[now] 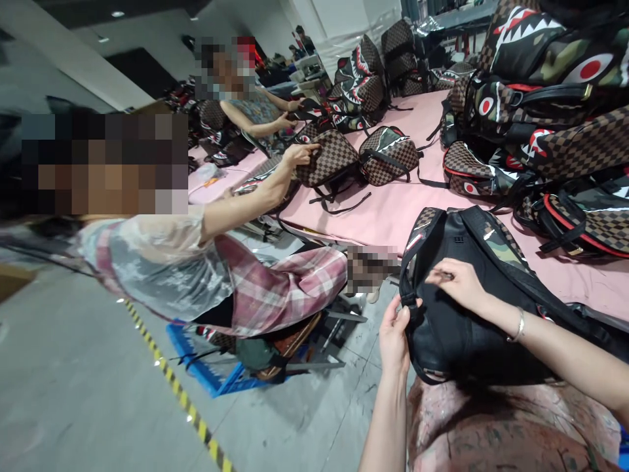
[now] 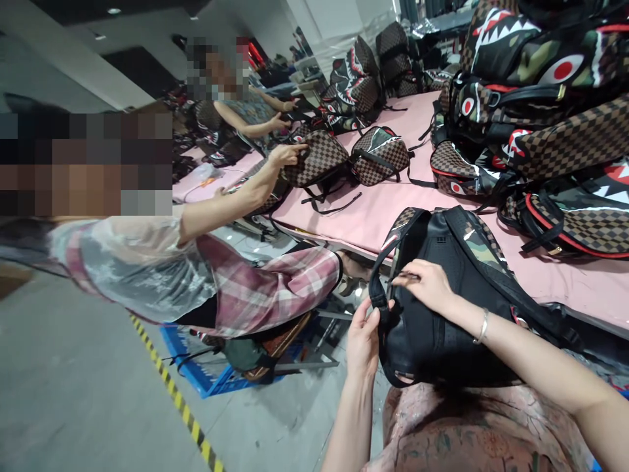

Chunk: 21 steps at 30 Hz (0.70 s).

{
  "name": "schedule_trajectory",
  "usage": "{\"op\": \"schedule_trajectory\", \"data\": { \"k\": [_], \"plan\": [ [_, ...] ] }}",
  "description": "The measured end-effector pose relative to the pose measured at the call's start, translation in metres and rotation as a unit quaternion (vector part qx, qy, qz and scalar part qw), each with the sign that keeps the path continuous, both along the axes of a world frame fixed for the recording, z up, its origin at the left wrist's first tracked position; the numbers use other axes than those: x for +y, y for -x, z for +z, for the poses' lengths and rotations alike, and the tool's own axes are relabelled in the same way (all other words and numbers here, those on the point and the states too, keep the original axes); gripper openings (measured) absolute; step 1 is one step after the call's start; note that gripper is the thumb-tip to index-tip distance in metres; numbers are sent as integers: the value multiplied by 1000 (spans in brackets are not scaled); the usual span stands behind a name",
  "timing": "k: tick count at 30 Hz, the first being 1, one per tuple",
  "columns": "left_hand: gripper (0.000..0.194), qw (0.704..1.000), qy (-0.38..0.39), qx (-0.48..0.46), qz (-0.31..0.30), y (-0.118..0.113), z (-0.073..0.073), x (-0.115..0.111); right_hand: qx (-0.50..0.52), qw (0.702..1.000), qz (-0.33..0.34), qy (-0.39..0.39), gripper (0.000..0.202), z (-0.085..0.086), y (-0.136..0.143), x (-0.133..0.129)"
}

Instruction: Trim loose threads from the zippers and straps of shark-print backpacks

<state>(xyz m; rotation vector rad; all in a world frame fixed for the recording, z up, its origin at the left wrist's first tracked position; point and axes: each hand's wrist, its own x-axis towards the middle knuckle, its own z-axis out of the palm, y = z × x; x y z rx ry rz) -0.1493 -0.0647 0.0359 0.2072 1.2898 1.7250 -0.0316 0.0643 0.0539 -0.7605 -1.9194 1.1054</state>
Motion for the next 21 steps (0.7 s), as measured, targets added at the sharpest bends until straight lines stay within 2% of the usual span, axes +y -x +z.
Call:
{"op": "schedule_trajectory", "data": {
  "k": [1, 4, 6, 8, 10, 12, 14, 16, 18, 21],
  "plan": [
    [48, 1000, -1, 2, 3, 0, -1, 0, -1, 999, 23, -29, 10, 0, 2, -4],
    [45, 1000, -5, 16, 21, 0, -4, -1, 5, 994, 67, -91, 20, -3, 14, -20],
    [43, 999, -11, 32, 35, 0, -5, -1, 1, 991, 69, -115, 22, -4, 22, -28],
    [42, 998, -13, 41, 38, -1, -7, -1, 5, 993, 59, -103, 19, -3, 27, -32],
    [43, 999, -7, 38, 33, -2, -6, 0, 19, 998, 45, -31, 12, -2, 29, -32],
    [44, 999, -5, 27, 22, -3, -5, 1, 37, 995, 46, 85, 14, 0, 29, -31],
    [46, 1000, -9, 17, 16, -4, -3, 2, 63, 975, 62, 204, 21, 1, 26, -29],
    [48, 1000, -13, 7, 11, -4, 0, 2, 82, 959, 66, 263, 26, 2, 20, -24],
    [49, 1000, -14, 1, 8, -3, 2, 2, 60, 969, 48, 233, 26, 1, 11, -20],
    [48, 1000, -16, 0, 11, -2, 3, 2, -35, 993, 22, 111, 19, 1, -3, -16]
  ]
}}
